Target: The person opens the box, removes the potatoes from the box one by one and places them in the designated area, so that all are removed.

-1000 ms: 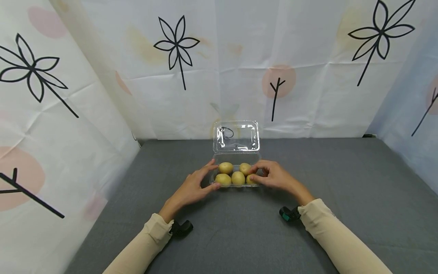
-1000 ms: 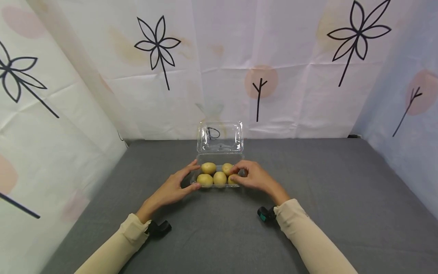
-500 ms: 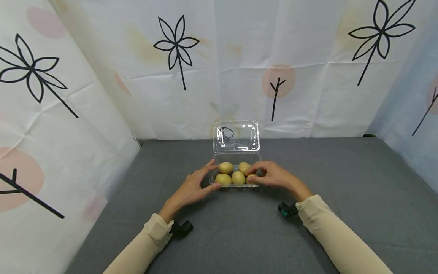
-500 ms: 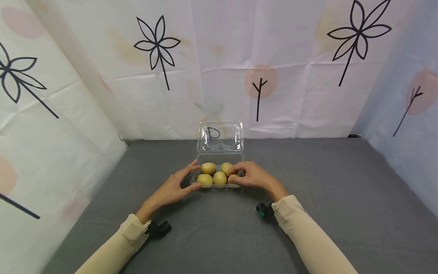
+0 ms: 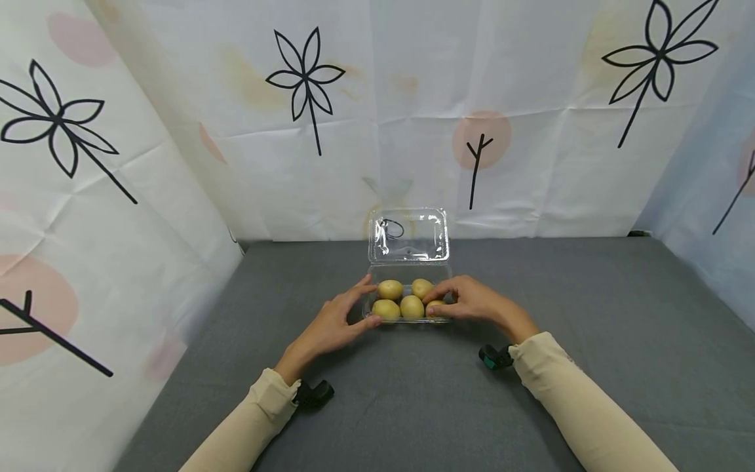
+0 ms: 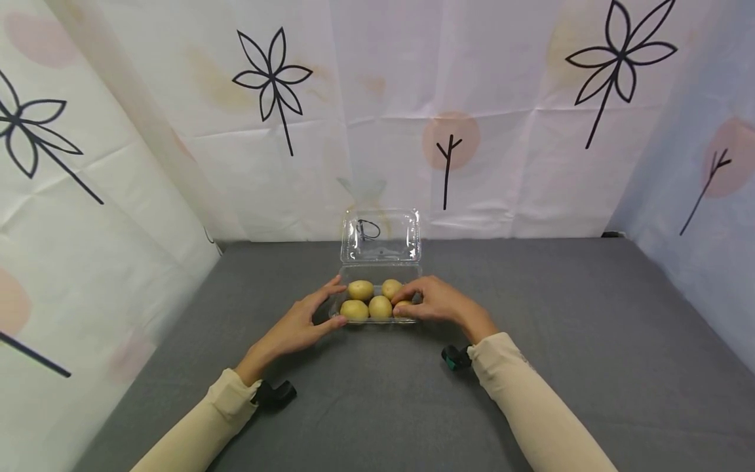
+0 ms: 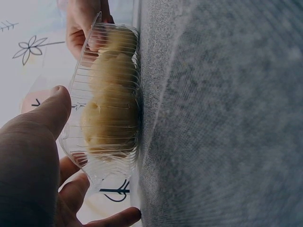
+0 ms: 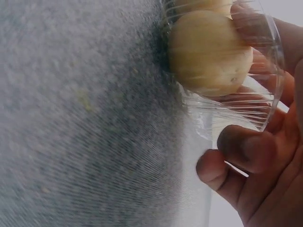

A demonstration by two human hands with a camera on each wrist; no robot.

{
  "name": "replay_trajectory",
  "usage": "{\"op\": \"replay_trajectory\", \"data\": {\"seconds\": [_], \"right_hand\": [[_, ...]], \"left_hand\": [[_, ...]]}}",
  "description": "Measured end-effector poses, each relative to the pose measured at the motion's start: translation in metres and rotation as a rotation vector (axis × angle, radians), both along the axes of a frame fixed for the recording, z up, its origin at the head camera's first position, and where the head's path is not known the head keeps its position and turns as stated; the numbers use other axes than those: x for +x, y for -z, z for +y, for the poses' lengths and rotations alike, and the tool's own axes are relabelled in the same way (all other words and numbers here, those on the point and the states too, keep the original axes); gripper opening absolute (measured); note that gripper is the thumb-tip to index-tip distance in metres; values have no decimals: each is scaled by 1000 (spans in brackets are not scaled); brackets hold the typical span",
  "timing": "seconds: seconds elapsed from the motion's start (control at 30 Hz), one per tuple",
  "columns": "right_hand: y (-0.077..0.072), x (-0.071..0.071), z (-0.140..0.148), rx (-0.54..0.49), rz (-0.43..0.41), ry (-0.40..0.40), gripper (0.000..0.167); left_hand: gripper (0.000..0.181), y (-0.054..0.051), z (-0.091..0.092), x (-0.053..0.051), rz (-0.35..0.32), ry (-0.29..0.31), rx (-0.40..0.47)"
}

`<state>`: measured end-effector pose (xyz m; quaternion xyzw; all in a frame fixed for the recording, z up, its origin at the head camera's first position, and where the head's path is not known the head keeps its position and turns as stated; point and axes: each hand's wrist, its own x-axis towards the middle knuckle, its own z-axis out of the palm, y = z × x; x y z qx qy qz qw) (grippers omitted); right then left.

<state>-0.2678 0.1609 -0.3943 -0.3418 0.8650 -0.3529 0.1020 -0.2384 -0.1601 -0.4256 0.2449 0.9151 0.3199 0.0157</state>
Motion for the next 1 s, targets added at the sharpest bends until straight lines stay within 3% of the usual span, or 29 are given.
{"op": "replay_trajectory", "data": {"seconds": [0.2, 0.53, 1.0], "right_hand": [[4, 1, 0, -37, 4, 29, 23], [10, 4, 0, -72, 107, 41, 21], [15, 16, -1, -143, 186, 136, 25]], "left_hand": [[68, 0, 1, -1, 5, 0, -5], [68, 2, 0, -2, 2, 0, -3], [68, 2, -1, 0, 1, 0, 2]]}}
